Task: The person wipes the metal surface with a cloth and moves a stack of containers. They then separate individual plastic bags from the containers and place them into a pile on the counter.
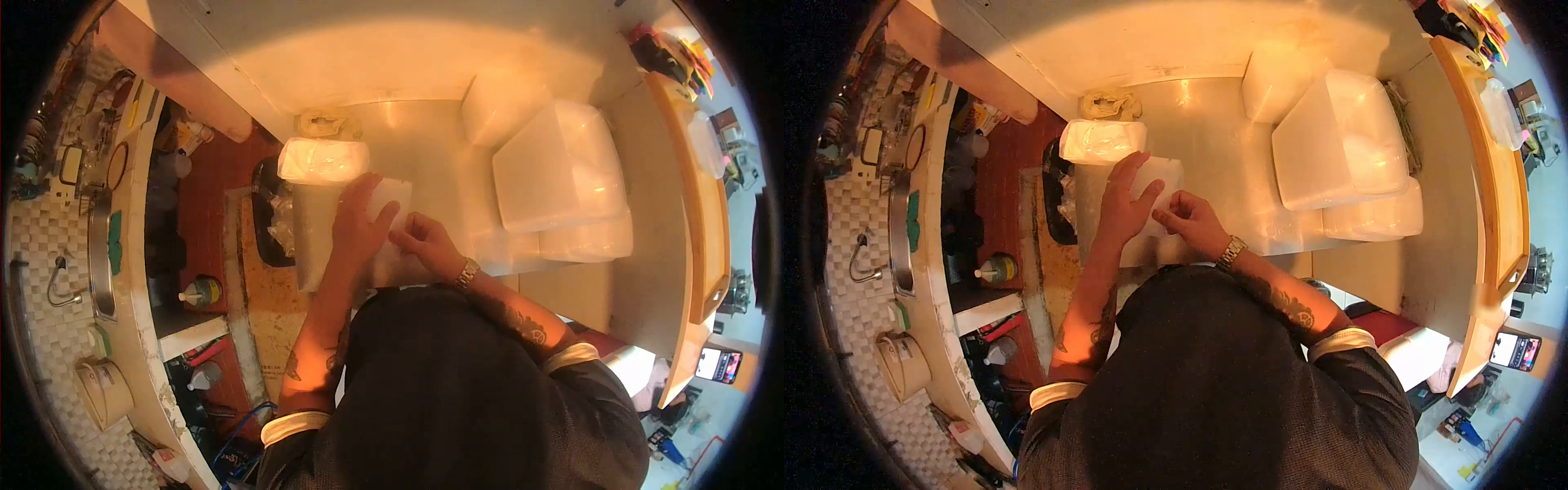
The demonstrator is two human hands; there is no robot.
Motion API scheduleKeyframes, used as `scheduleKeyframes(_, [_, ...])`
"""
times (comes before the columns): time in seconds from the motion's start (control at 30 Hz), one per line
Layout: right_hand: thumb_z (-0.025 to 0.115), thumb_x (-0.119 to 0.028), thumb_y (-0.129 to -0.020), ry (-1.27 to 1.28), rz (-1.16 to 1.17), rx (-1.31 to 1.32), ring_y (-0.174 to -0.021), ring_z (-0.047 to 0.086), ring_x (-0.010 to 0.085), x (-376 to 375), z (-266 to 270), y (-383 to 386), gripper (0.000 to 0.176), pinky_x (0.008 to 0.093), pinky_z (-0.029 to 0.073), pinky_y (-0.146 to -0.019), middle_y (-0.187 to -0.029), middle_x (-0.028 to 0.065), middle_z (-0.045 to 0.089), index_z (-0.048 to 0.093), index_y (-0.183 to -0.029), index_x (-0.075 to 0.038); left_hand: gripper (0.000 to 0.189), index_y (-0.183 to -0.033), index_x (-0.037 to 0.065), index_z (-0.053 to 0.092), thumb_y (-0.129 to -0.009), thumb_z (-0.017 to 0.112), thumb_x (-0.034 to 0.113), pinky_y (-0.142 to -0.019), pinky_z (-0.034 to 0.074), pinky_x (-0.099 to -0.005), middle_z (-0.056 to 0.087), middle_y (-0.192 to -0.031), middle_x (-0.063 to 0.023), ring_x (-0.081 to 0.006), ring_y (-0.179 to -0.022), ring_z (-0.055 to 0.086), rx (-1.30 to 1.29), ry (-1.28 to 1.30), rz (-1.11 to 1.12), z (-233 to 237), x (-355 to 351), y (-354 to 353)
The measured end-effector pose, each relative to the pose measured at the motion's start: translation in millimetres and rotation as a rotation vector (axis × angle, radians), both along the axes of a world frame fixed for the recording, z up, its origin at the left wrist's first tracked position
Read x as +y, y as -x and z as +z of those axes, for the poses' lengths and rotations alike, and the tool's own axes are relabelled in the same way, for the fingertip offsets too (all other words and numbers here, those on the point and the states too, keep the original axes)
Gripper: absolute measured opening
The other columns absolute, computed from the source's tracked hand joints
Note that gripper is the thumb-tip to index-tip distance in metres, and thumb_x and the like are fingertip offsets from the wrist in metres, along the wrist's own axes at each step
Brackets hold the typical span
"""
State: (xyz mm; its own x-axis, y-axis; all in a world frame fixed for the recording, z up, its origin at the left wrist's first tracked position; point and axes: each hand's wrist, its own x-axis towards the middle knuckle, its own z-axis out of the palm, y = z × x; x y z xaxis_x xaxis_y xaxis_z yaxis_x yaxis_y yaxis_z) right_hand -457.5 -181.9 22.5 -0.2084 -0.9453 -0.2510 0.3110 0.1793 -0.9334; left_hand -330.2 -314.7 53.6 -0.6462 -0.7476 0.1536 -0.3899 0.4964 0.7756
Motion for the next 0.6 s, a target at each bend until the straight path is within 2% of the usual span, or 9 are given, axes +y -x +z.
scheduleKeyframes(0.07, [0.073,-0.021,-0.099,-0.025,-0.006,0.012,-0.075,0.061,0.0072,-1,12,0,0.02,0.0263,0.053,-0.069,-0.085,-0.0005,0.066,0.062,-0.095,-0.005,0.055,-0.139,0.005,0.06,-0.091,0.073,0.029,-0.117,0.038,-0.0481,0.058,-0.144,-0.0205,-0.0389,-0.138,0.05,0.037,-0.004,-0.016,-1,-1,-1])
scheduleKeyframes(0.37, [0.073,-0.018,-0.098,0.066,-0.012,-0.048,-0.074,0.059,0.0067,-1,-6,2,0.018,0.0262,0.051,-0.068,-0.083,-0.0017,0.066,0.062,-0.094,-0.005,0.05,-0.134,0.003,0.061,-0.089,0.073,0.023,-0.112,0.042,-0.0483,0.061,-0.136,-0.0221,-0.0405,-0.13,0.055,0.085,0.015,-0.045,1,-2,0])
scheduleKeyframes(0.5, [0.071,-0.016,-0.098,0.016,-0.1,-0.011,-0.074,0.057,0.0051,4,-3,4,0.016,0.0247,0.048,-0.066,-0.082,-0.0032,0.064,0.062,-0.091,-0.006,0.05,-0.132,0.002,0.06,-0.089,0.073,0.022,-0.11,0.044,-0.0481,0.062,-0.133,-0.0228,-0.0411,-0.128,0.056,0.077,0.051,-0.01,-2,-5,-1])
scheduleKeyframes(0.6, [0.068,-0.014,-0.099,0.021,-0.203,0.023,-0.073,0.055,0.0037,11,-10,14,0.015,0.0235,0.046,-0.065,-0.081,-0.0043,0.062,0.061,-0.09,-0.006,0.048,-0.135,0.003,0.06,-0.091,0.073,0.018,-0.11,0.045,-0.0438,0.062,-0.136,-0.0209,-0.0379,-0.127,0.059,0.052,0.117,0.005,-4,-10,-3])
